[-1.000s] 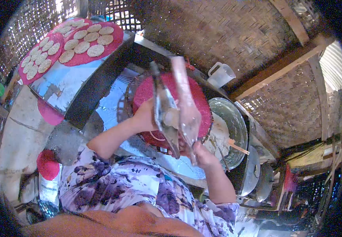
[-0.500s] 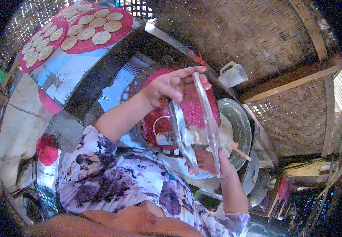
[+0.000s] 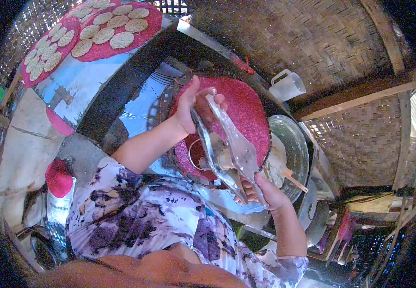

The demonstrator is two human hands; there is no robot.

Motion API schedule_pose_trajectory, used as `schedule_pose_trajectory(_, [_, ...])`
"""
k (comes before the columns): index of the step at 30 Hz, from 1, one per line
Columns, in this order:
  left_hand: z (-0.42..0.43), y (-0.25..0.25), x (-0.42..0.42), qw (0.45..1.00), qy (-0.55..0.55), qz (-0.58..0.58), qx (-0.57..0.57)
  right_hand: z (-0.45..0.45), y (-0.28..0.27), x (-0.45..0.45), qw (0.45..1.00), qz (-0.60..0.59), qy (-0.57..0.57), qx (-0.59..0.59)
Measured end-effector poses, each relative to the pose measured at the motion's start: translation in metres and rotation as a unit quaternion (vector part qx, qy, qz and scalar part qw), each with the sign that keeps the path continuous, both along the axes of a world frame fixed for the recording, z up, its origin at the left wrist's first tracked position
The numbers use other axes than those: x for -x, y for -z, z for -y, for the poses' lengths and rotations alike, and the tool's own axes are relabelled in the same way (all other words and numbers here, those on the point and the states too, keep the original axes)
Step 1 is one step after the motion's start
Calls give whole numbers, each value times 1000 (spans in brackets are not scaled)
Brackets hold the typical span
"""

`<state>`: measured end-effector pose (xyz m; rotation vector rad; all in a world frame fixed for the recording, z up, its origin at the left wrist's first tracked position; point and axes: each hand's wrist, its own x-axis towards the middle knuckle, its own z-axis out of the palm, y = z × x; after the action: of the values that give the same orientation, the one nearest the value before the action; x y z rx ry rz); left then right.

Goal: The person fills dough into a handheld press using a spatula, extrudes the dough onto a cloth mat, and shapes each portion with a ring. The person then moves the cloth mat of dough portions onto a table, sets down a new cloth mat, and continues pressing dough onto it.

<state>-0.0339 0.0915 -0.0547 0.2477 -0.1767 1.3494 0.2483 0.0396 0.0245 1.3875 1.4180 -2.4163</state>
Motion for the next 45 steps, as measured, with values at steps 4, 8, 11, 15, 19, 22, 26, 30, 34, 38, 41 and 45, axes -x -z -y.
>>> schedule_pose_trajectory(4, [4,-3,13,1000,-15,-10,-13,3,5,10,1000,6,0,-25])
schedule_pose_trajectory(8, [-1,-8,26,999,-35,-35,-8,2,7,26,996,4,-23,-84])
schedule_pose_trajectory(11, [-7,-12,34,998,-45,-50,-10,-3,9,33,990,35,-29,-135])
schedule_pose_trajectory(15, [-19,-9,36,996,-55,-58,-26,-11,18,29,981,51,-13,-187])
schedule_pose_trajectory(19, [-24,-7,29,997,-45,-54,-26,-7,-1,36,971,70,-14,-229])
schedule_pose_trajectory(22, [-22,-7,19,999,-26,-26,-31,-5,-8,33,963,99,-5,-249])
schedule_pose_trajectory(26, [-22,0,4,1000,-13,-14,-6,6,-20,30,959,110,12,-261])
schedule_pose_trajectory(30, [-12,5,-1,1000,12,-20,-4,16,-18,25,957,118,17,-266])
schedule_pose_trajectory(34, [2,4,1,998,-3,-30,49,23,-11,23,969,93,20,-226])
schedule_pose_trajectory(38, [12,-4,11,994,-20,-59,90,28,-2,31,973,89,17,-214])
schedule_pose_trajectory(41, [9,-12,19,994,-22,-54,88,27,2,41,968,79,40,-235])
schedule_pose_trajectory(45, [4,-12,19,996,-27,-56,71,24,7,39,952,89,55,-286])
